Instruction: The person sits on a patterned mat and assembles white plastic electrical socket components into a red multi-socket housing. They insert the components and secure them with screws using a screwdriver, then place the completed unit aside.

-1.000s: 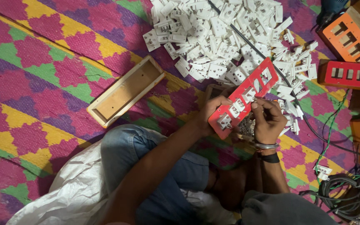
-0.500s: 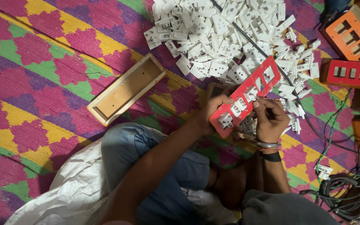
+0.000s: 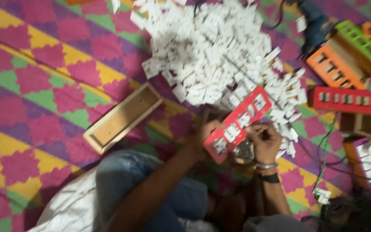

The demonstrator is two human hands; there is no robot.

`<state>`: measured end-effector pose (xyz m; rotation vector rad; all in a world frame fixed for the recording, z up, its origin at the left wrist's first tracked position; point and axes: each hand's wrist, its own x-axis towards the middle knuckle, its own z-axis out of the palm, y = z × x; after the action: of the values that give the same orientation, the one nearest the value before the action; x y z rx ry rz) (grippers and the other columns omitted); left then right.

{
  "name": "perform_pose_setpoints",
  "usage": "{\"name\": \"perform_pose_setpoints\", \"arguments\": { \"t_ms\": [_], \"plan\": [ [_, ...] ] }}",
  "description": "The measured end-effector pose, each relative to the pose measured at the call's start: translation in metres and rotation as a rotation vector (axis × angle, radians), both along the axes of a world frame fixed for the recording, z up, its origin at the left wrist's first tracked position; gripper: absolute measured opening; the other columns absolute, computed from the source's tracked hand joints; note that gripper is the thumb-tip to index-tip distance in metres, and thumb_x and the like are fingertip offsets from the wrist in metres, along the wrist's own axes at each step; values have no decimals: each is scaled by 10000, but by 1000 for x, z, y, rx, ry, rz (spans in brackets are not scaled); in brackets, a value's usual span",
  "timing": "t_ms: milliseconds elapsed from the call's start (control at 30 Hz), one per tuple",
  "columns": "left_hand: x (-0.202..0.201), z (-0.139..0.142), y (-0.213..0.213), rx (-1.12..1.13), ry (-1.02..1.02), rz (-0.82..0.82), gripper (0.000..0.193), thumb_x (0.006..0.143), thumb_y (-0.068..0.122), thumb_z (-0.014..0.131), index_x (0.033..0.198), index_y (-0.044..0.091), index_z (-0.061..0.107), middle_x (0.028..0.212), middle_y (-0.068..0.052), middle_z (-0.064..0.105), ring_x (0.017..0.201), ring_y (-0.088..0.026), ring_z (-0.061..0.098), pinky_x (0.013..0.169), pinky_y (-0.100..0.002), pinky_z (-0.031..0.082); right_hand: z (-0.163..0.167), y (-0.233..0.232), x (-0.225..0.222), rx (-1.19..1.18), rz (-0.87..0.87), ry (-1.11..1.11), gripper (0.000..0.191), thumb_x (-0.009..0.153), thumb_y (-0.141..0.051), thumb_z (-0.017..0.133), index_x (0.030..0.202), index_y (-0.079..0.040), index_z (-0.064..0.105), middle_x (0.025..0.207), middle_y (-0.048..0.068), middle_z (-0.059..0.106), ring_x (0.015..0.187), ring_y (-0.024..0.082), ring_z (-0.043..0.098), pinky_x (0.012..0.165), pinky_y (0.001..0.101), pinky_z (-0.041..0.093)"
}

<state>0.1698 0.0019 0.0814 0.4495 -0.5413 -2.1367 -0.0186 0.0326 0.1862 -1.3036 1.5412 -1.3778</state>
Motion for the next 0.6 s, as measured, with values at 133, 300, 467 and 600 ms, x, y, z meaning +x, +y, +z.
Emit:
{"name": "perform_pose_setpoints", "arguments": {
  "t_ms": [133,300,467,600],
  "plan": [
    [-11,22,-16,409,298,-198,403,995,298,545,1221,-22,639,1052,-151,712,887,-253,702,791,-408,586,-8,-8,-6,-125,76,157,475,972,-24,729,1427,-12,592,1204,76,562,1086,124,562,933,300,521],
    [-24,54,-34,426,341,-187,482,958,345,486,1232,-32,608,1018,-169,708,819,-305,715,772,-434,601,-14,-4,-8,101,207,91,633,1025,-262,564,1606,-106,369,1569,107,380,905,182,534,823,336,516],
    [-50,61,-52,452,365,-147,461,954,303,488,1263,-23,596,1043,-162,715,840,-293,714,757,-452,599,-18,-22,-37,-31,141,270,494,1090,-308,481,1518,-66,526,1581,142,432,1446,260,439,1175,393,401],
    [-72,56,-60,440,434,-213,450,984,296,496,1291,-16,604,1053,-173,726,820,-303,709,757,-447,604,-24,-39,-59,-12,198,513,636,1118,-348,405,1645,-2,317,1681,176,294,1532,336,286,1209,448,267]
  ]
}}
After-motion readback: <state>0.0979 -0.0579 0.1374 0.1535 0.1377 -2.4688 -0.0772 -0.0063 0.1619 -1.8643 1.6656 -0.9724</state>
